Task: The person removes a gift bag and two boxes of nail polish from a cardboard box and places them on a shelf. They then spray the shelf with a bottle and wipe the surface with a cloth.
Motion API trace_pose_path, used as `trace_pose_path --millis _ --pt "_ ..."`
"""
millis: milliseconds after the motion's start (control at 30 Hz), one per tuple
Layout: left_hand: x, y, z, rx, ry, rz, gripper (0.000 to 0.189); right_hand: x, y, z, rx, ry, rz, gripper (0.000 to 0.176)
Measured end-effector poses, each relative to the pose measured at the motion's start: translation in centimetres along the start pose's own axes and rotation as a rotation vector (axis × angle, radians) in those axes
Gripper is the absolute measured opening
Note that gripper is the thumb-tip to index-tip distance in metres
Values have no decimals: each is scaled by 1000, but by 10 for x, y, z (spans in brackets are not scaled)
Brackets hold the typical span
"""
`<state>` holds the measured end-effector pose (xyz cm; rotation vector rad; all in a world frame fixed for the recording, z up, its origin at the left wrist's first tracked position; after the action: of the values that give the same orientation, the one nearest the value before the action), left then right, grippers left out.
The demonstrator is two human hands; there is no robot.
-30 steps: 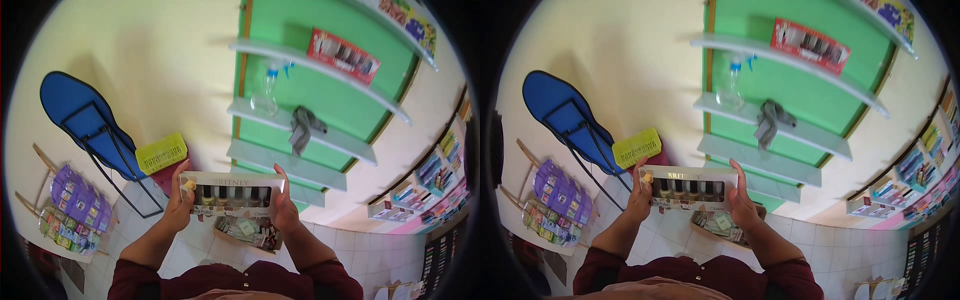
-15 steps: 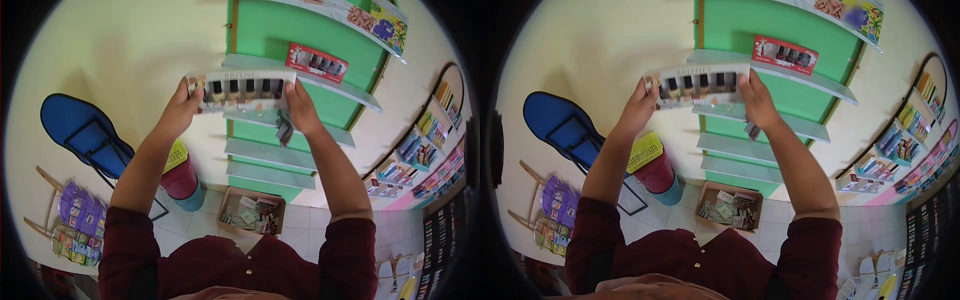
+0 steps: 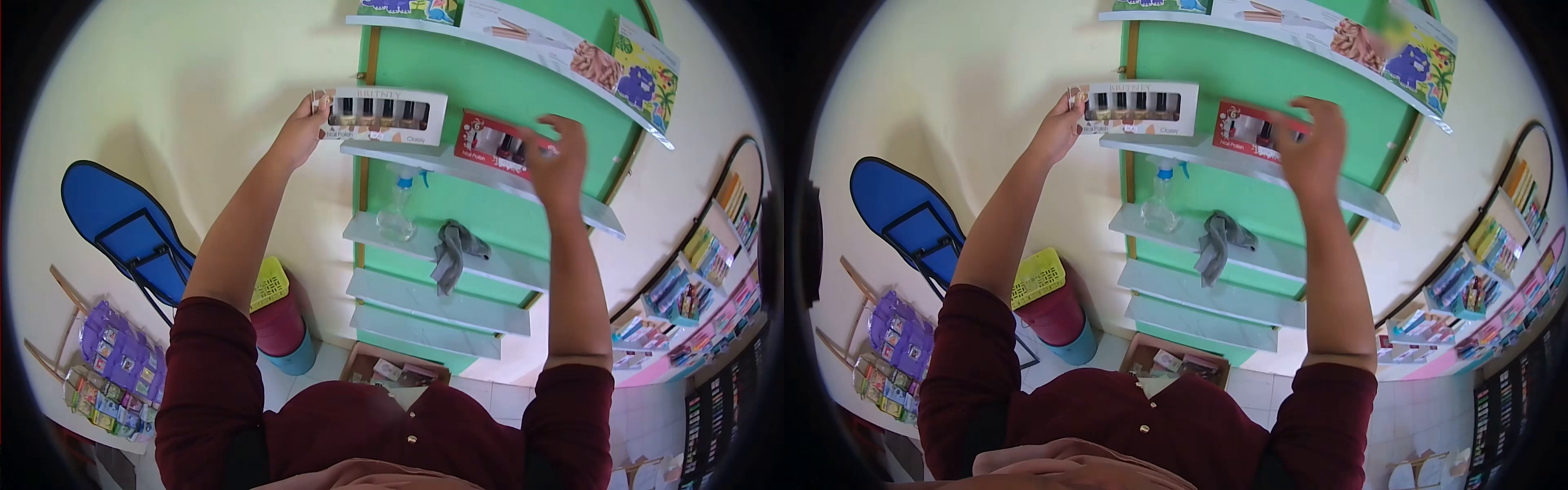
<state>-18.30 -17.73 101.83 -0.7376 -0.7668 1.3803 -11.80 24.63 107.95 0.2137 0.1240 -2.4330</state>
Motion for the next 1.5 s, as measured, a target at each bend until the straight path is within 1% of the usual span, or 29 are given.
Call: trace_pose_path --millis 33,67,100,133,167,200,267,300,333,367,400,433,500,533,600,633,700,767,833,967,1033,1100,1167,1333,1500 --pt "-4 8 3 1 -4 0 35 -6 -22 -4 69 -67 8 36" --pt "-8 17 6 -12 -21 21 34 -12 -46 -12 114 -83 -89 45" --pt "-11 23 10 -24 -37 40 33 -16 -71 -19 240 -15 -163 58" --pt "-14 27 15 -28 -38 36 33 -18 -95 -23 363 82 -118 64" --pt "-16 33 20 -22 -3 -44 34 -18 -114 -31 493 181 -75 71" --pt "-18 39 24 -19 36 -123 34 -23 -122 -33 505 187 -82 71" --pt "-18 38 30 -48 61 -93 35 -29 -131 -37 782 527 75 76" --pt "-18 38 37 -63 76 -63 35 -30 -133 -39 802 521 62 76" --pt "-21 46 48 -37 141 -45 38 -26 -134 -40 802 645 264 74" --pt "-22 52 55 -40 161 -54 38 -21 -136 -40 791 767 469 72" --pt "-20 51 58 -52 173 2 40 -14 -139 -39 778 803 498 67" --pt "-19 50 59 -65 183 61 41 -10 -142 -39 789 800 489 67" --pt "-18 49 61 -78 200 108 42 2 -142 -38 744 811 641 57" --pt "-17 50 62 -89 206 159 44 3 -144 -39 747 811 637 57" --pt "-13 51 63 -67 219 184 44 6 -144 -43 920 810 739 48" --pt "-10 50 64 -40 231 214 44 4 -141 -45 922 813 737 48" --pt "-3 49 63 -51 230 209 45 -5 -134 -45 953 784 635 44" --pt "-1 46 66 -63 235 203 46 -5 -149 -51 924 767 632 44" --pt "0 48 70 -35 253 283 45 -8 -149 -52 910 787 632 44" --pt "0 52 70 -20 237 299 46 -7 -148 -54 917 799 700 43" --pt "3 47 69 -14 241 324 48 -8 -139 -50 904 788 586 41" --pt "4 45 68 -16 234 339 50 -4 -140 -51 889 785 566 42" --pt "6 44 67 -23 238 352 52 0 -138 -53 816 760 610 42" --pt "9 44 68 0 253 396 56 -1 -145 -54 823 780 582 44" --pt "12 43 69 -10 224 416 56 0 -155 -57 802 782 571 48"
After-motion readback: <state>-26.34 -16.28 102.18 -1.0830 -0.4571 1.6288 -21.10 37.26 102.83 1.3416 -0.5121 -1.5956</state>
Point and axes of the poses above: each hand's wrist, its own z-axis towards the middle knuckle, its own x-axis out of the palm, y = z × x, the point moved 2 cm from there along z, towards the middle knuckle, and after that the axes turned 5 degrees about y, right-handed, at the moved point
